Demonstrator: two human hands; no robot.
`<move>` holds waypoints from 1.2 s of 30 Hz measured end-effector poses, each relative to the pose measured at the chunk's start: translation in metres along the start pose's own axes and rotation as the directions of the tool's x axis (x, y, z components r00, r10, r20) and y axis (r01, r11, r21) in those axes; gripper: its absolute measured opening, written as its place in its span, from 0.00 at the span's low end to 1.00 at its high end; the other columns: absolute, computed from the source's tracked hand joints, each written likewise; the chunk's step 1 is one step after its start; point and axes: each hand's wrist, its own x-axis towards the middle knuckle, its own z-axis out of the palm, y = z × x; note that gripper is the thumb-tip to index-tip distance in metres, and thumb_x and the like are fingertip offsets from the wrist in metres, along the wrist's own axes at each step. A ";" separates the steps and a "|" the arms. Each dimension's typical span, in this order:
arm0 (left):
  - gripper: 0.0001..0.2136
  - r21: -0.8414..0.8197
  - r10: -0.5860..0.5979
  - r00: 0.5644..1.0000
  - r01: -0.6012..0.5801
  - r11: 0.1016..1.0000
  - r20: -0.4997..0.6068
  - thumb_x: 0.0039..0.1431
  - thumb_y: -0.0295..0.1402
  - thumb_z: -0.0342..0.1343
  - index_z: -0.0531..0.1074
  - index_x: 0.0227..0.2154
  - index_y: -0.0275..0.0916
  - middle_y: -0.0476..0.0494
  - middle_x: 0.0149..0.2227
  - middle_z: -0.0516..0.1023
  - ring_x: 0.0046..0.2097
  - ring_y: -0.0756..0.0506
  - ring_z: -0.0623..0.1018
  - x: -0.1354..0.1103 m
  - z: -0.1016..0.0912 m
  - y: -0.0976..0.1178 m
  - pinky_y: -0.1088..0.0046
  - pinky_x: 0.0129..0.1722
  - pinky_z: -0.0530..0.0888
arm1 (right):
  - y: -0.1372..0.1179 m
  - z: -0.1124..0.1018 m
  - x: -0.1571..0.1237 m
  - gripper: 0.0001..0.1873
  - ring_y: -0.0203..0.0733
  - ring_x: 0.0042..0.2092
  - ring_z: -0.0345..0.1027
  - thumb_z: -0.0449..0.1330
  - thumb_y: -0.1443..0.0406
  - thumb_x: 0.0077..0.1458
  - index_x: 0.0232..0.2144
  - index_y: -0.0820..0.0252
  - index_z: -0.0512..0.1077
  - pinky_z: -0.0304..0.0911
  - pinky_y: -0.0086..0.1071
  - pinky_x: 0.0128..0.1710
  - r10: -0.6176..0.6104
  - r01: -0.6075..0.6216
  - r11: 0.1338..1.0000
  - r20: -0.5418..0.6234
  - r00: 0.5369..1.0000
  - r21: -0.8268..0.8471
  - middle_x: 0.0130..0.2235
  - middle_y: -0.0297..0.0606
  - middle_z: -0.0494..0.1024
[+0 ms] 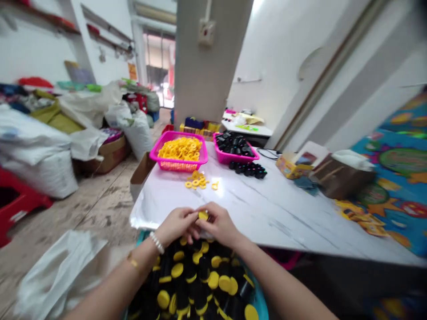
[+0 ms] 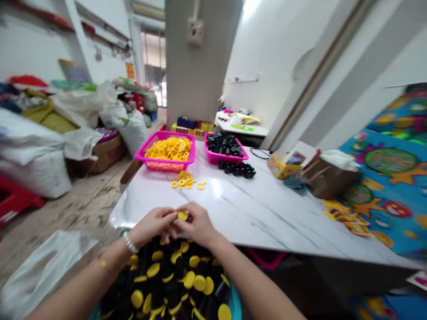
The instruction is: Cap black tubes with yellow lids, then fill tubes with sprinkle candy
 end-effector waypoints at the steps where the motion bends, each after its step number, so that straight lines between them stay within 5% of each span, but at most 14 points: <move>1: 0.18 0.043 0.013 1.000 -0.013 0.999 -0.003 0.54 0.51 0.54 0.69 0.35 0.40 0.50 0.23 0.75 0.24 0.48 0.78 -0.001 -0.001 -0.001 0.77 0.19 0.71 | -0.005 0.000 -0.004 0.11 0.39 0.34 0.66 0.62 0.67 0.48 0.37 0.54 0.75 0.62 0.32 0.35 -0.020 0.018 0.998 -0.036 0.999 -0.060 0.33 0.34 0.71; 7: 0.16 0.059 0.028 0.995 -0.033 0.998 0.093 0.52 0.51 0.56 0.68 0.42 0.53 0.53 0.29 0.76 0.28 0.48 0.78 -0.003 -0.014 -0.003 0.74 0.22 0.72 | -0.019 -0.028 -0.063 0.10 0.39 0.30 0.66 0.62 0.69 0.45 0.33 0.53 0.75 0.62 0.32 0.30 0.090 -0.114 0.981 -0.152 0.984 -0.154 0.28 0.32 0.70; 10: 0.14 0.062 -0.001 0.991 -0.008 0.998 0.137 0.53 0.50 0.56 0.70 0.40 0.55 0.54 0.30 0.76 0.29 0.49 0.77 -0.001 -0.015 -0.001 0.76 0.22 0.71 | -0.012 -0.043 -0.106 0.16 0.41 0.32 0.68 0.60 0.71 0.45 0.38 0.51 0.72 0.66 0.32 0.31 0.144 -0.178 0.968 -0.189 0.971 -0.177 0.32 0.34 0.73; 16: 0.17 0.197 -0.024 0.982 -0.014 0.980 0.188 0.52 0.51 0.56 0.71 0.40 0.47 0.50 0.29 0.76 0.28 0.47 0.77 0.020 0.007 0.017 0.76 0.18 0.70 | 0.015 -0.034 -0.156 0.20 0.49 0.49 0.72 0.60 0.69 0.49 0.46 0.52 0.70 0.71 0.36 0.46 -0.019 -0.084 0.906 -0.237 0.971 -0.416 0.53 0.46 0.72; 19: 0.23 0.211 0.086 0.981 -0.122 0.970 0.173 0.51 0.50 0.57 0.71 0.42 0.37 0.44 0.32 0.76 0.30 0.46 0.77 0.044 0.029 0.035 0.74 0.21 0.72 | 0.018 -0.035 -0.156 0.22 0.50 0.47 0.73 0.63 0.65 0.51 0.51 0.55 0.70 0.72 0.36 0.45 -0.156 0.038 0.870 -0.202 0.967 -0.492 0.50 0.49 0.75; 22: 0.20 0.204 0.226 0.968 -0.244 0.948 0.107 0.53 0.45 0.57 0.72 0.41 0.33 0.37 0.38 0.76 0.36 0.44 0.78 0.083 0.051 0.050 0.73 0.25 0.75 | 0.017 -0.067 -0.137 0.16 0.45 0.43 0.74 0.60 0.67 0.55 0.47 0.54 0.72 0.72 0.34 0.42 -0.284 0.156 0.877 -0.228 0.931 -0.455 0.43 0.44 0.78; 25: 0.16 0.306 0.346 0.937 -0.318 0.897 -0.043 0.55 0.38 0.56 0.73 0.43 0.33 0.36 0.43 0.77 0.39 0.44 0.78 0.137 0.072 0.057 0.70 0.32 0.77 | 0.033 -0.128 -0.092 0.15 0.47 0.49 0.71 0.60 0.64 0.56 0.47 0.52 0.71 0.68 0.39 0.49 -0.282 0.122 0.893 -0.328 0.901 -0.433 0.46 0.43 0.77; 28: 0.16 0.417 0.416 0.894 -0.317 0.852 -0.169 0.55 0.34 0.57 0.72 0.45 0.33 0.34 0.47 0.75 0.41 0.43 0.78 0.191 0.090 0.058 0.66 0.40 0.76 | 0.076 -0.194 -0.030 0.40 0.57 0.64 0.51 0.70 0.52 0.42 0.56 0.55 0.64 0.52 0.52 0.61 -0.165 -0.033 0.843 -0.316 0.934 -0.537 0.63 0.50 0.58; 31: 0.15 0.487 0.465 0.851 -0.307 0.818 -0.243 0.53 0.32 0.57 0.72 0.44 0.31 0.32 0.47 0.74 0.43 0.42 0.77 0.227 0.104 0.053 0.62 0.46 0.73 | 0.132 -0.243 0.031 0.55 0.61 0.68 0.36 0.73 0.49 0.27 0.58 0.59 0.62 0.40 0.53 0.64 0.067 -0.242 0.832 -0.342 0.937 -0.499 0.68 0.52 0.42; 34: 0.14 0.528 0.518 0.819 -0.334 0.781 -0.248 0.51 0.30 0.58 0.73 0.42 0.33 0.36 0.44 0.74 0.42 0.43 0.76 0.240 0.111 0.044 0.63 0.48 0.71 | 0.179 -0.273 0.073 0.63 0.63 0.68 0.26 0.76 0.53 0.14 0.58 0.57 0.64 0.27 0.53 0.65 0.246 -0.348 0.906 -0.371 0.896 -0.241 0.69 0.48 0.38; 36: 0.14 0.533 0.544 0.806 -0.363 0.764 -0.232 0.51 0.30 0.59 0.73 0.42 0.35 0.39 0.42 0.75 0.41 0.45 0.76 0.242 0.109 0.039 0.66 0.46 0.72 | 0.202 -0.286 0.089 0.60 0.61 0.69 0.28 0.77 0.55 0.13 0.56 0.54 0.67 0.25 0.51 0.66 0.283 -0.325 0.943 -0.353 0.892 -0.065 0.69 0.44 0.45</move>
